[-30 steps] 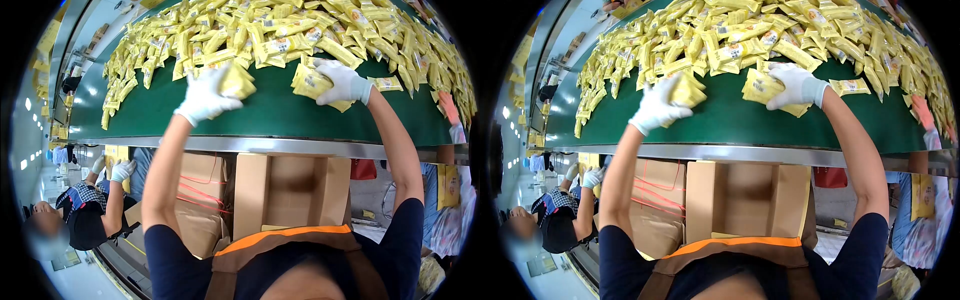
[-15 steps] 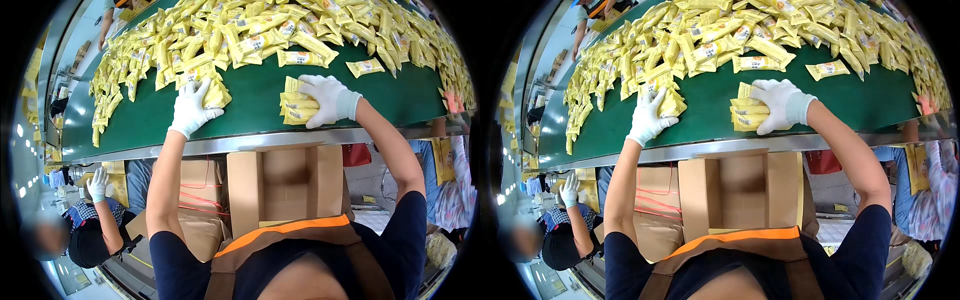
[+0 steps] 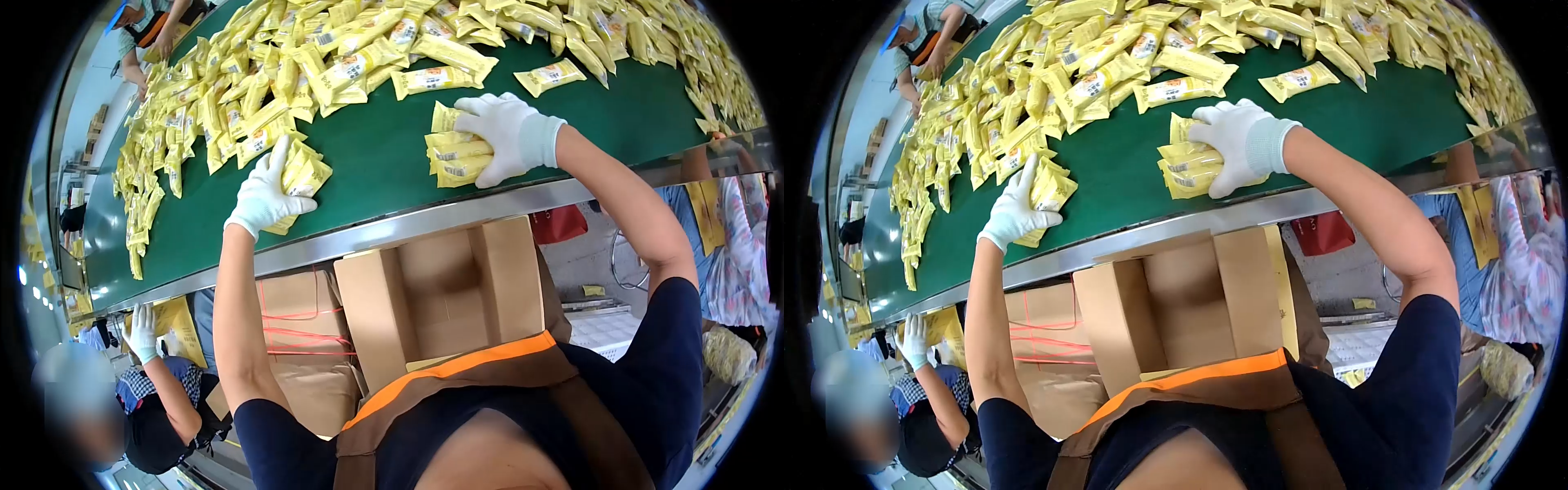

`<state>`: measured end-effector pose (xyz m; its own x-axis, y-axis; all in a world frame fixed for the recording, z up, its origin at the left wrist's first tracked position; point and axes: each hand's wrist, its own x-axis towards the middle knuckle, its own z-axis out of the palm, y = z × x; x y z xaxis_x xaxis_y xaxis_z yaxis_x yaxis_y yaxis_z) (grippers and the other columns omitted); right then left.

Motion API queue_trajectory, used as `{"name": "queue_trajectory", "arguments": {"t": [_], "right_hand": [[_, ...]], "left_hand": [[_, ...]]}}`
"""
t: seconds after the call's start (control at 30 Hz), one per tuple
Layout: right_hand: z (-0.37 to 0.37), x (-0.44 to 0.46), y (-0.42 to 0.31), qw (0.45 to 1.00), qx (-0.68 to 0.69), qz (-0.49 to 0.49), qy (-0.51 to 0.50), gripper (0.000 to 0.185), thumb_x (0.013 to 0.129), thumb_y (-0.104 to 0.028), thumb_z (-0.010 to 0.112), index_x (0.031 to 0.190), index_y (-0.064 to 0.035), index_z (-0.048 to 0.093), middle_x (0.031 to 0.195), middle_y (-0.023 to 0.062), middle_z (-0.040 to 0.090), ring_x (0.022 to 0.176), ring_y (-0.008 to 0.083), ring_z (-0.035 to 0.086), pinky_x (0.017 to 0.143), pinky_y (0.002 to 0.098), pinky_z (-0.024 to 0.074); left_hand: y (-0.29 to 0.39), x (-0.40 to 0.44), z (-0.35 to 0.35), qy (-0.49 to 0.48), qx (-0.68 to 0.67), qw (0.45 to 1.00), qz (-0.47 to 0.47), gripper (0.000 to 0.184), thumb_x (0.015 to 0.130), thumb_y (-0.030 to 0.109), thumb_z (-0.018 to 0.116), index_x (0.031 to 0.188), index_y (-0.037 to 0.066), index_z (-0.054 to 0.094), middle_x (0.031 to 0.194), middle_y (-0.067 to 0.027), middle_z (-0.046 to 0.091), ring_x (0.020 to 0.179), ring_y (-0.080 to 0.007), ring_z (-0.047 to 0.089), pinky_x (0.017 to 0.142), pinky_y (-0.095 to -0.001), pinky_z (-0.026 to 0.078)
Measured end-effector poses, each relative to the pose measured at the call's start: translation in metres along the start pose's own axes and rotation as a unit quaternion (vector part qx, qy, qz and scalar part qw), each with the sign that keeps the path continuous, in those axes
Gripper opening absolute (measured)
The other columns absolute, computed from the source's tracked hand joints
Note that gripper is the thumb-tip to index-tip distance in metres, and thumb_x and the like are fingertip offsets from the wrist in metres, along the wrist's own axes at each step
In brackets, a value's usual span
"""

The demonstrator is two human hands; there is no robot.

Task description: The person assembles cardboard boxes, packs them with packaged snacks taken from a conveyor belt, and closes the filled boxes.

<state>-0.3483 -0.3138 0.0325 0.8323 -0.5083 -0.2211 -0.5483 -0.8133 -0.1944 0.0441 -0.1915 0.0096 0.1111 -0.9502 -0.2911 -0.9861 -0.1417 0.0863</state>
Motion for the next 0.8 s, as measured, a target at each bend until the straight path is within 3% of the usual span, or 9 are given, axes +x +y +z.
{"name": "queue_trajectory", "arguments": {"t": [0.13, 0.27, 0.37, 0.5, 0.63, 0.73, 0.77, 0.8], "right_hand": [[0.004, -0.014, -0.009, 0.999, -0.037, -0.020, 0.026, 0.073, 0.061, -0.048, 0.075, 0.121, -0.0094, 0.061, 0.130, 0.0140, 0.052, 0.119, 0.0289, 0.052, 0.097, 0.0395, 0.0403], [0.029, -0.030, 0.008, 0.985, -0.079, -0.032, 0.151, 0.074, 0.059, -0.048, 0.076, 0.123, -0.0121, 0.061, 0.130, 0.0139, 0.052, 0.119, 0.0297, 0.052, 0.098, 0.0414, 0.0391], [0.028, -0.034, 0.013, 0.991, -0.031, -0.008, 0.126, 0.074, 0.060, -0.050, 0.075, 0.123, -0.0130, 0.061, 0.131, 0.0138, 0.052, 0.120, 0.0304, 0.051, 0.098, 0.0417, 0.0392], [-0.008, -0.040, -0.001, 0.998, 0.017, 0.051, -0.020, 0.074, 0.060, -0.050, 0.075, 0.123, -0.0125, 0.061, 0.131, 0.0137, 0.051, 0.120, 0.0309, 0.050, 0.098, 0.0422, 0.0396], [0.029, -0.059, 0.005, 0.978, -0.045, 0.073, 0.189, 0.075, 0.060, -0.047, 0.076, 0.124, -0.0124, 0.057, 0.125, 0.0138, 0.052, 0.115, 0.0313, 0.052, 0.099, 0.0412, 0.0397], [0.016, -0.071, -0.001, 0.992, 0.000, 0.116, 0.055, 0.079, 0.061, -0.047, 0.076, 0.128, -0.0113, 0.054, 0.126, 0.0150, 0.052, 0.118, 0.0319, 0.051, 0.101, 0.0406, 0.0394], [0.016, -0.076, 0.004, 0.992, 0.038, 0.102, 0.070, 0.078, 0.062, -0.044, 0.077, 0.128, -0.0097, 0.053, 0.117, 0.0160, 0.056, 0.110, 0.0347, 0.056, 0.098, 0.0410, 0.0438], [0.003, -0.082, -0.003, 0.979, 0.128, 0.131, 0.090, 0.077, 0.062, -0.043, 0.078, 0.127, -0.0091, 0.053, 0.113, 0.0162, 0.058, 0.106, 0.0353, 0.057, 0.096, 0.0411, 0.0455]], "left_hand": [[0.011, -0.008, -0.001, 0.021, -0.008, 0.999, -0.028, 0.130, 0.055, 0.053, 0.083, 0.159, 0.020, 0.012, 0.136, -0.0237, 0.048, 0.122, -0.0414, 0.052, 0.103, -0.0431, 0.044], [0.010, -0.009, 0.006, 0.026, -0.013, 0.999, -0.033, 0.129, 0.057, 0.050, 0.083, 0.159, 0.020, 0.010, 0.138, -0.0227, 0.047, 0.122, -0.0410, 0.051, 0.103, -0.0441, 0.044], [0.009, -0.007, 0.003, 0.011, -0.025, 0.998, -0.048, 0.129, 0.058, 0.050, 0.083, 0.159, 0.020, 0.009, 0.141, -0.0226, 0.044, 0.125, -0.0401, 0.049, 0.105, -0.0437, 0.043], [0.015, -0.013, 0.004, 0.028, -0.009, 0.998, -0.058, 0.127, 0.058, 0.050, 0.082, 0.159, 0.019, 0.010, 0.138, -0.0218, 0.046, 0.123, -0.0404, 0.051, 0.101, -0.0432, 0.046], [0.028, -0.026, 0.007, 0.057, 0.001, 0.996, -0.074, 0.122, 0.062, 0.050, 0.080, 0.158, 0.018, 0.013, 0.129, -0.0201, 0.051, 0.114, -0.0389, 0.056, 0.095, -0.0437, 0.049], [0.032, -0.038, 0.008, 0.087, -0.020, 0.995, -0.045, 0.119, 0.062, 0.049, 0.080, 0.158, 0.017, 0.016, 0.124, -0.0204, 0.053, 0.112, -0.0386, 0.057, 0.094, -0.0443, 0.049], [0.032, -0.043, 0.010, 0.127, -0.078, 0.988, -0.041, 0.120, 0.061, 0.046, 0.081, 0.158, 0.015, 0.016, 0.124, -0.0220, 0.053, 0.110, -0.0406, 0.057, 0.093, -0.0447, 0.049], [0.032, -0.053, 0.009, 0.188, -0.184, 0.965, -0.010, 0.111, 0.068, 0.040, 0.079, 0.157, 0.012, 0.018, 0.123, -0.0167, 0.057, 0.107, -0.0318, 0.061, 0.091, -0.0398, 0.050]]}}
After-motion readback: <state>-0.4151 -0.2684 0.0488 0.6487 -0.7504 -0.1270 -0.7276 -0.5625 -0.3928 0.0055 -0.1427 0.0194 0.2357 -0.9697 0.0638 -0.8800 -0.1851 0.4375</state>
